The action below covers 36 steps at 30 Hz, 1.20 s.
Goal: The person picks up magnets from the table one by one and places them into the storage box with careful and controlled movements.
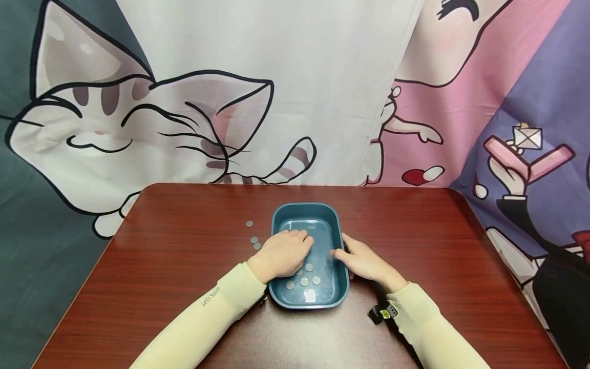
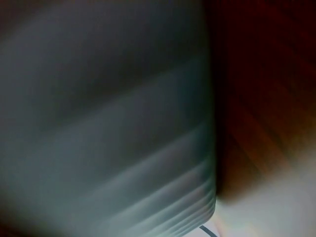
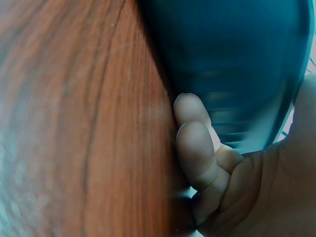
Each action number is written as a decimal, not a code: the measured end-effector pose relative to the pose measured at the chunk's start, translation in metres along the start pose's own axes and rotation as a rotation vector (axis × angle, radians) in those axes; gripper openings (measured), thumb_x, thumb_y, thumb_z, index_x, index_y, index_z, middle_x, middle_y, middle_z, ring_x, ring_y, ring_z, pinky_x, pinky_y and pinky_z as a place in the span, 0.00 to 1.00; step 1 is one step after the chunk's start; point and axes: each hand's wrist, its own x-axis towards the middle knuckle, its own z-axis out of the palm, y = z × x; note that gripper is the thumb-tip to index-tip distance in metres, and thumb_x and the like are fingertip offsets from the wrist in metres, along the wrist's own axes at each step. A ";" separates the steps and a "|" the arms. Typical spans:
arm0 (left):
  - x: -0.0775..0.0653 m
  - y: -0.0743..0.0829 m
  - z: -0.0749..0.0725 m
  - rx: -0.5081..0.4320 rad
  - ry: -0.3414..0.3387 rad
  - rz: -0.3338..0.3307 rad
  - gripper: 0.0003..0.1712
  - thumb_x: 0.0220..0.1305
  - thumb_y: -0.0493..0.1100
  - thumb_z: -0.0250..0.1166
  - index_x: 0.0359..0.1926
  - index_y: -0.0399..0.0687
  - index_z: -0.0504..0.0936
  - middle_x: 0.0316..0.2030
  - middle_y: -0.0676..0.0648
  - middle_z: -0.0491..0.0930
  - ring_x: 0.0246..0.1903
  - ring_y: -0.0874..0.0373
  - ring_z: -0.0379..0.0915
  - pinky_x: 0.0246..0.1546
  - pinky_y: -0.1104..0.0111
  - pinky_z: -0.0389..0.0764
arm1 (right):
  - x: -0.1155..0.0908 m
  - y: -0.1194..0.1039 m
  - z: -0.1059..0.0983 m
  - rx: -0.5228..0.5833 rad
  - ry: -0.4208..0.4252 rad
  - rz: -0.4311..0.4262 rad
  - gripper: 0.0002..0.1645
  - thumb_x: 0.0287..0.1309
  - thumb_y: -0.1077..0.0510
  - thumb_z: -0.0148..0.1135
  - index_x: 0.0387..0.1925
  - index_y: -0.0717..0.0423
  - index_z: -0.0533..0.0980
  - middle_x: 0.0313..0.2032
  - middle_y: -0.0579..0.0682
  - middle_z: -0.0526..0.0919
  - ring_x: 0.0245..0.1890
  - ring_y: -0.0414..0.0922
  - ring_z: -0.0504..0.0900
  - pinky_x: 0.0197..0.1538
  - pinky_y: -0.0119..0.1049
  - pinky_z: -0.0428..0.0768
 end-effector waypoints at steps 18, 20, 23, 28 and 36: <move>0.000 -0.001 0.000 -0.035 -0.040 -0.014 0.15 0.61 0.50 0.61 0.47 0.51 0.75 0.39 0.49 0.75 0.36 0.56 0.76 0.41 0.62 0.79 | 0.001 0.000 0.002 0.026 -0.008 0.021 0.24 0.65 0.48 0.55 0.60 0.49 0.67 0.18 0.50 0.78 0.11 0.50 0.76 0.21 0.43 0.77; -0.001 -0.001 -0.002 -0.025 -0.031 -0.012 0.15 0.61 0.50 0.62 0.46 0.51 0.75 0.39 0.49 0.75 0.36 0.55 0.75 0.40 0.62 0.79 | 0.001 0.000 0.002 0.025 -0.008 0.021 0.24 0.65 0.48 0.55 0.60 0.49 0.68 0.18 0.50 0.78 0.11 0.50 0.76 0.21 0.43 0.77; -0.003 -0.001 -0.005 -0.010 -0.014 -0.013 0.14 0.61 0.50 0.62 0.45 0.51 0.76 0.39 0.48 0.74 0.35 0.55 0.74 0.39 0.63 0.78 | 0.001 0.000 0.002 0.019 -0.009 0.015 0.24 0.65 0.47 0.55 0.59 0.49 0.68 0.17 0.50 0.78 0.10 0.50 0.76 0.21 0.42 0.77; -0.007 -0.003 -0.014 -0.015 0.000 -0.012 0.16 0.62 0.52 0.61 0.47 0.51 0.76 0.41 0.49 0.74 0.37 0.56 0.73 0.39 0.63 0.78 | 0.001 0.000 0.001 0.018 -0.017 0.005 0.25 0.65 0.45 0.55 0.59 0.49 0.68 0.17 0.49 0.77 0.11 0.49 0.76 0.21 0.42 0.77; -0.014 -0.007 -0.025 -0.051 0.063 -0.003 0.18 0.63 0.52 0.61 0.50 0.51 0.76 0.47 0.49 0.74 0.42 0.56 0.72 0.44 0.62 0.77 | 0.001 0.001 0.000 0.021 -0.021 -0.004 0.24 0.65 0.47 0.55 0.59 0.49 0.68 0.16 0.49 0.76 0.11 0.49 0.75 0.21 0.43 0.77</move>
